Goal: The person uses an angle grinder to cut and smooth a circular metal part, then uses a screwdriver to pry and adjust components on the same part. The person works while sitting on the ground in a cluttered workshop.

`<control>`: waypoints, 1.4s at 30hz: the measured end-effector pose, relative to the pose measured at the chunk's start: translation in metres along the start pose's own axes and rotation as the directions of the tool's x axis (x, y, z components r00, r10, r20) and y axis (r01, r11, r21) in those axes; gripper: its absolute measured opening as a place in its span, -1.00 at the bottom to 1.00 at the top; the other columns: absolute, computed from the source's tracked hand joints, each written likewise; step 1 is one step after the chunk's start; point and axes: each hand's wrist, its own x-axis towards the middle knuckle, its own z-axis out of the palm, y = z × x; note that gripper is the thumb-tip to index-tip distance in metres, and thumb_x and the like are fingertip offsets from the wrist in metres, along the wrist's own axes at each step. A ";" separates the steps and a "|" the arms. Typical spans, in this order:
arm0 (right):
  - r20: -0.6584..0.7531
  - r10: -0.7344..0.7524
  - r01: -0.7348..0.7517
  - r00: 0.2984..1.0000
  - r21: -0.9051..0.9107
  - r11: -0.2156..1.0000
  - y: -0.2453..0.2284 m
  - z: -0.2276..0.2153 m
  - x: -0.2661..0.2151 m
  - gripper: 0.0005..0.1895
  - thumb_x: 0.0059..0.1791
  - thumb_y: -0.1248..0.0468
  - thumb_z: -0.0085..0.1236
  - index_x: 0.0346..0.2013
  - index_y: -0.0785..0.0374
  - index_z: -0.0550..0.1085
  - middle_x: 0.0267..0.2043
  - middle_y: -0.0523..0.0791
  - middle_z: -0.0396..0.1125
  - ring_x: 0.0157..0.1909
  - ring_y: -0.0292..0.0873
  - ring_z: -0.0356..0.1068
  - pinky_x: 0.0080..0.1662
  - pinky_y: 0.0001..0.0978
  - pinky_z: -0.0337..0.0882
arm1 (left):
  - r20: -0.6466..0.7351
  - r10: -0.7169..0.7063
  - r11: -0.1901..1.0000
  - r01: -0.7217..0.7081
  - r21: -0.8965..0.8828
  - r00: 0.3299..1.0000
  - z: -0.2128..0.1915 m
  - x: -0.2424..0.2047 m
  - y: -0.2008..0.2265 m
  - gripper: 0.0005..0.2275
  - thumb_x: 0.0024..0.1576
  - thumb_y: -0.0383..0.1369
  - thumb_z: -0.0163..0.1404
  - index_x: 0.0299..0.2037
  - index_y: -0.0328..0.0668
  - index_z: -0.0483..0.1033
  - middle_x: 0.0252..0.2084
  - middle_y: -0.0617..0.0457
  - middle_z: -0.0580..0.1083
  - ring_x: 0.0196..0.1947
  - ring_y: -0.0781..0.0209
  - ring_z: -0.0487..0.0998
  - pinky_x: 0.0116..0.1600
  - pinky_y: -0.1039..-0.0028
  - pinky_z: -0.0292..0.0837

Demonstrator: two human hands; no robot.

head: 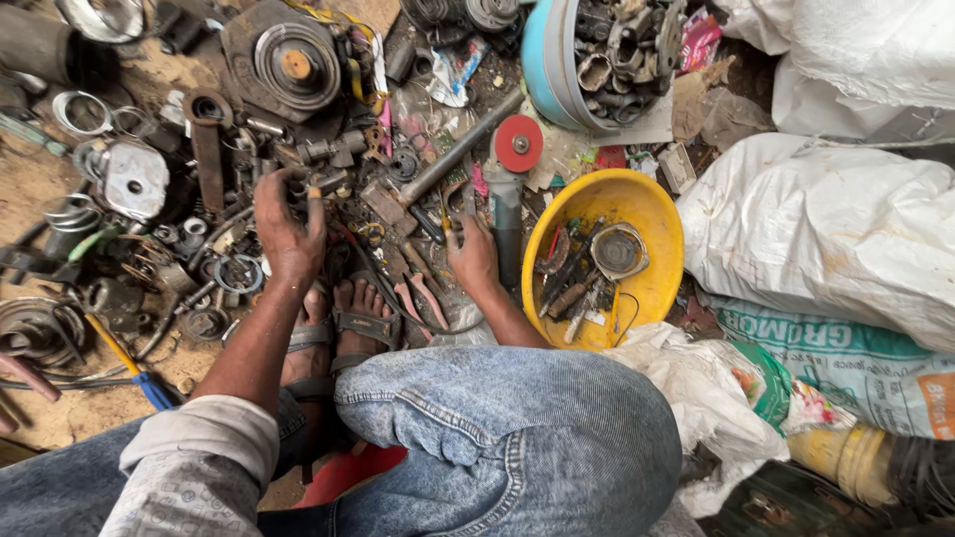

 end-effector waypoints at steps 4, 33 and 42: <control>0.060 0.121 -0.123 0.991 0.023 0.992 -0.009 0.009 0.011 -0.53 -0.12 0.35 0.22 0.09 0.33 0.43 -0.19 0.11 0.47 -0.13 0.15 0.50 -0.09 -0.03 0.46 | 0.042 -0.216 0.975 0.218 -0.036 0.975 -0.005 0.026 0.012 -0.49 0.14 -0.31 0.27 0.21 -0.29 0.32 0.12 -0.19 0.38 0.22 -0.12 0.37 0.38 0.07 0.25; 0.365 -0.304 0.218 0.880 0.257 0.941 -0.193 -0.255 0.088 -0.46 0.03 -0.14 0.13 -0.05 0.30 0.57 -0.36 -0.20 0.45 -0.33 -0.42 0.37 -0.23 -0.51 0.39 | 0.096 0.242 0.968 -0.234 -0.092 0.965 -0.060 0.088 0.170 -0.65 0.13 -0.38 0.15 0.06 -0.31 0.35 -0.02 -0.23 0.37 0.06 -0.19 0.37 0.16 0.05 0.20; 0.340 -0.256 0.183 0.905 0.232 0.955 -0.288 -0.303 0.027 -0.47 0.03 -0.10 0.10 -0.15 0.35 0.62 -0.44 -0.16 0.44 -0.39 -0.31 0.34 -0.28 -0.33 0.37 | -0.127 0.139 0.841 -0.185 -0.508 0.982 -0.165 0.053 0.289 -0.24 -0.08 -0.15 0.34 0.21 -0.36 0.15 0.12 -0.21 0.22 0.18 -0.01 0.31 0.25 0.14 0.37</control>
